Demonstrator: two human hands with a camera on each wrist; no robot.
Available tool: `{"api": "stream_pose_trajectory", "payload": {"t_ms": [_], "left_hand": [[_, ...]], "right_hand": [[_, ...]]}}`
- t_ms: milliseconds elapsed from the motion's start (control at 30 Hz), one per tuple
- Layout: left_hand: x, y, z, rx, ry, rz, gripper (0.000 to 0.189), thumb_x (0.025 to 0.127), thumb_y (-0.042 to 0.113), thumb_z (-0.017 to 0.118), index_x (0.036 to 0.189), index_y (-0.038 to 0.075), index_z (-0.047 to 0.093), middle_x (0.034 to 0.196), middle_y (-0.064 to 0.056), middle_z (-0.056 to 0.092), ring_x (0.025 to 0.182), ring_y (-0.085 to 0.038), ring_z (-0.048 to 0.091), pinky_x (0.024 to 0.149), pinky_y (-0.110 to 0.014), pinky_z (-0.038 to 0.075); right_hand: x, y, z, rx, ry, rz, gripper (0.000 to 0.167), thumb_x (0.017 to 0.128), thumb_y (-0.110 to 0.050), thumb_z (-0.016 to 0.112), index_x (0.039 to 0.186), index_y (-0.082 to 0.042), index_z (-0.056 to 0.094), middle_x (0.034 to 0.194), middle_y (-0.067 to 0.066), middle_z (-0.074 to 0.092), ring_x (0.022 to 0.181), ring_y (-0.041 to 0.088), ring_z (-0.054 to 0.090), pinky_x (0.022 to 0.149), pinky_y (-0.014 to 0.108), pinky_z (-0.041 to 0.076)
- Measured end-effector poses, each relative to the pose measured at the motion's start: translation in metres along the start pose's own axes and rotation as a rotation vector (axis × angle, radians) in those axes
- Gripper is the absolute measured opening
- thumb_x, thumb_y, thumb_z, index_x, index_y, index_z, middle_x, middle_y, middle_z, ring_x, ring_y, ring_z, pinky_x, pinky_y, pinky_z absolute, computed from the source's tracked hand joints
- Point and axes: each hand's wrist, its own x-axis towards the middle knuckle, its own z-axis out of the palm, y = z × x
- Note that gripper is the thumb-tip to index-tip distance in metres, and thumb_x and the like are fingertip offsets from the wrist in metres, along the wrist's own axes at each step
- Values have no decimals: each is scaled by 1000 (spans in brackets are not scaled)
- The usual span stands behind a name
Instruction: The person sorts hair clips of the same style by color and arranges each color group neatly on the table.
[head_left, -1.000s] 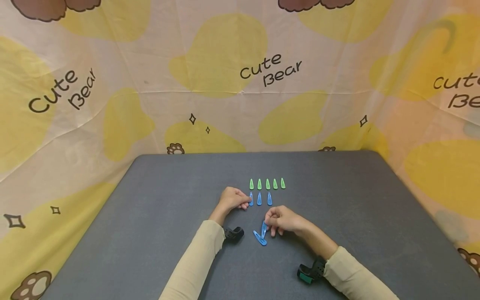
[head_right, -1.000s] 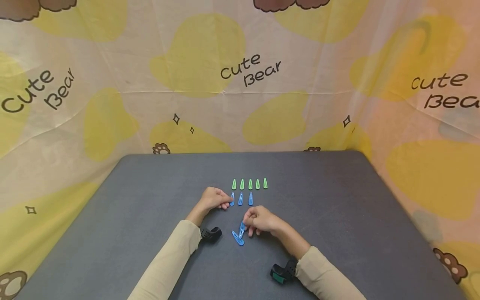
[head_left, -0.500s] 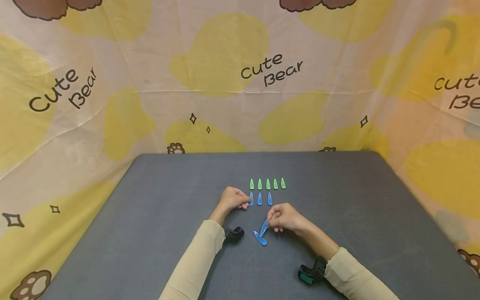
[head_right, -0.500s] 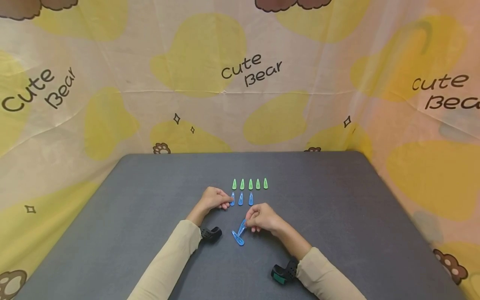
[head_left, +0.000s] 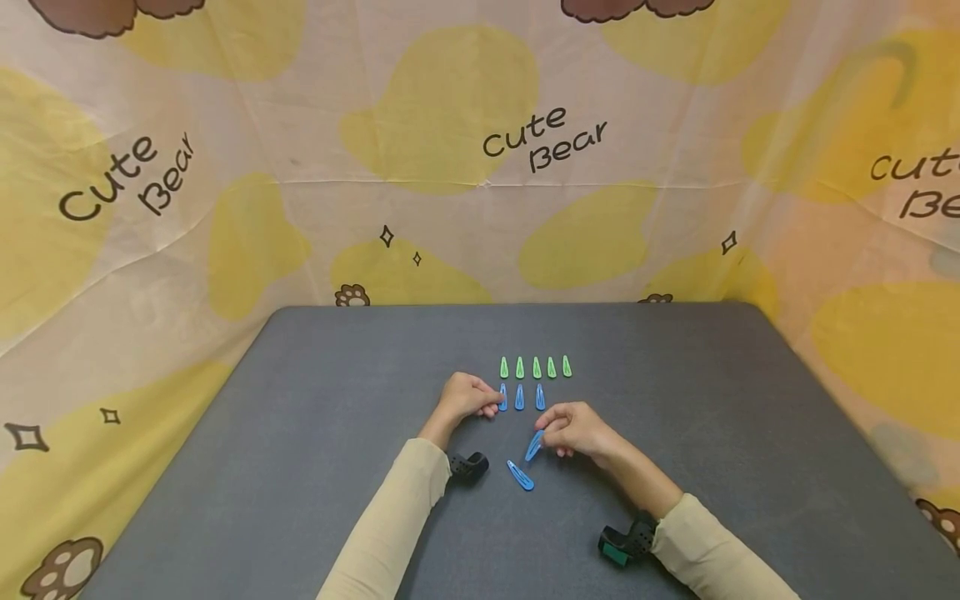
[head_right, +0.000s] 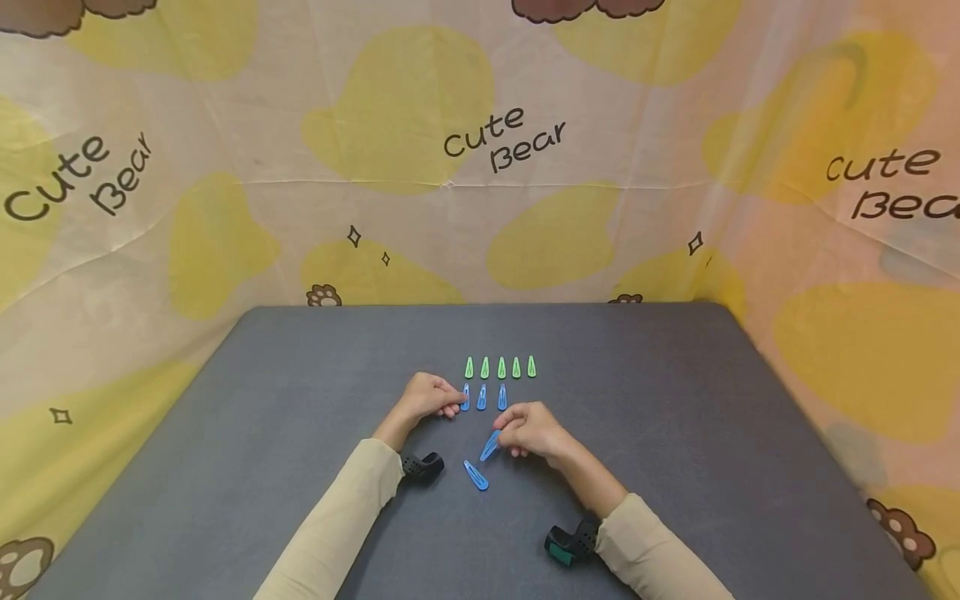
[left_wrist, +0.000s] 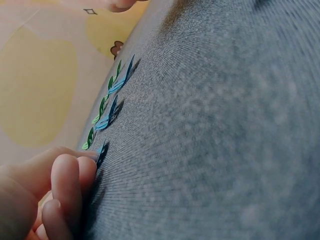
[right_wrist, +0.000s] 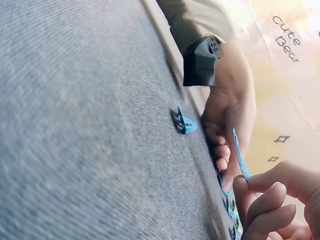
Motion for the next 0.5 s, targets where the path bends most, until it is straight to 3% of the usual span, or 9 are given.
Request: {"api": "stream_pose_trajectory", "payload": {"t_ms": [167,500], "left_hand": [[0,1,0,0,-1,-8,15,79,14,77,75,0,74,48,9,58,41,1,53,44,-13,40],[-1,0,0,19,7,-2,15,79,15,77,74,1,74,48,9,58,41,1,52,44,-13,40]], "right_hand": [[-2,-1,-4,-23,-27,-13,27,80,0,63,104,12,68,64,-5,64,49,3,49,48,18,40],[-3,0,-6,24,-17,-7,22,79,0,64,97,13,66,65,-2,68,47,2,48,46,16,39]]}}
